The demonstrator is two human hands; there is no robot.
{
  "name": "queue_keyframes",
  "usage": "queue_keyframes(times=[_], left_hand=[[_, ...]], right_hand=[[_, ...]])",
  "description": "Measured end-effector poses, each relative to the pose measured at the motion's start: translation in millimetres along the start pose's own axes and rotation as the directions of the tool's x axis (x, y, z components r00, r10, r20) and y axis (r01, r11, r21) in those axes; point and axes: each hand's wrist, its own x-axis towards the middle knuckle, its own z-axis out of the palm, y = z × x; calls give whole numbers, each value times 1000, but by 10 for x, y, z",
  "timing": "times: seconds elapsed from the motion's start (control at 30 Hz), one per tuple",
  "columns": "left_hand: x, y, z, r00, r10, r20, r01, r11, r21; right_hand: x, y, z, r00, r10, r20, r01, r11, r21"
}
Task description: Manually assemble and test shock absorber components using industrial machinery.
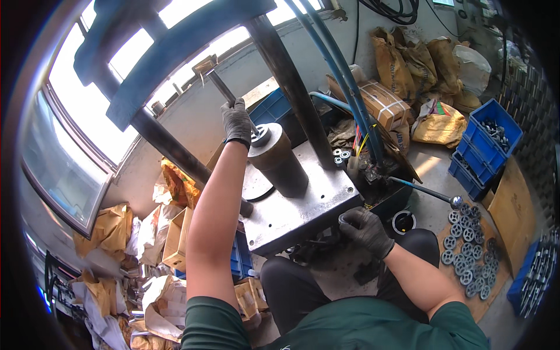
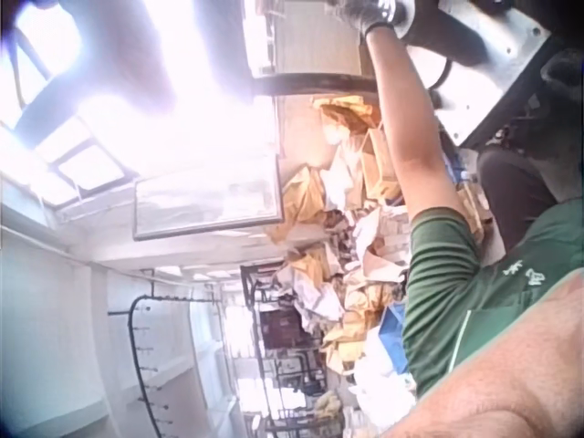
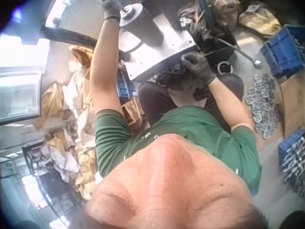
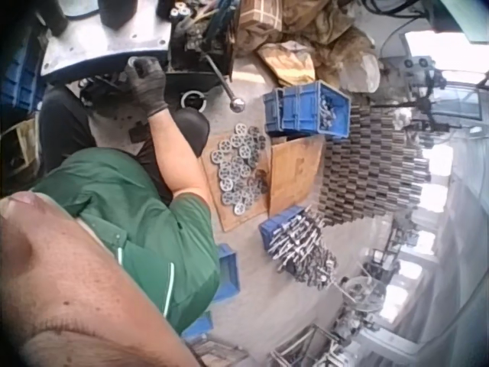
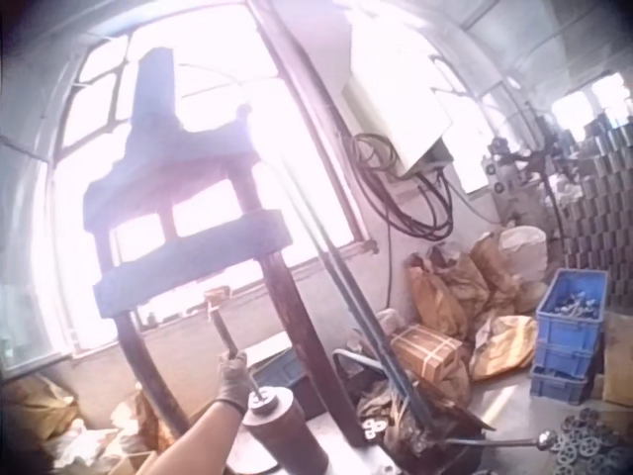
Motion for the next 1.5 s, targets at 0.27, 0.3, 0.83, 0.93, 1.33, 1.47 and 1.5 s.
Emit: queue_keyframes(times=[0.27,0.3,0.83,0.93,1.33,1.47,1.5], left_hand=[[-291,-308,95,964,-251,86,266,908,-324],[-270,-342,88,972,-224,71,235,913,-335],[-254,488,-346,929,-308,-207,38,634,-773],[-204,394,-336,932,-307,-191,46,624,-780],[-136,272,163,977,-162,-141,14,703,-711],[-40,171,125,984,-111,-137,-16,720,-694],[-30,169,114,987,-113,-113,4,726,-688]], right_hand=[[481,18,288,988,-151,-32,147,983,-111],[668,-87,344,974,-224,-40,217,968,-130],[2321,-638,726,908,-419,21,333,690,-643],[1762,-822,444,905,-398,152,403,685,-607],[82,-1731,-1906,946,81,313,287,242,-927],[174,-1474,-1922,964,-18,264,260,251,-932],[278,-1428,-1895,965,-21,263,259,256,-931]])
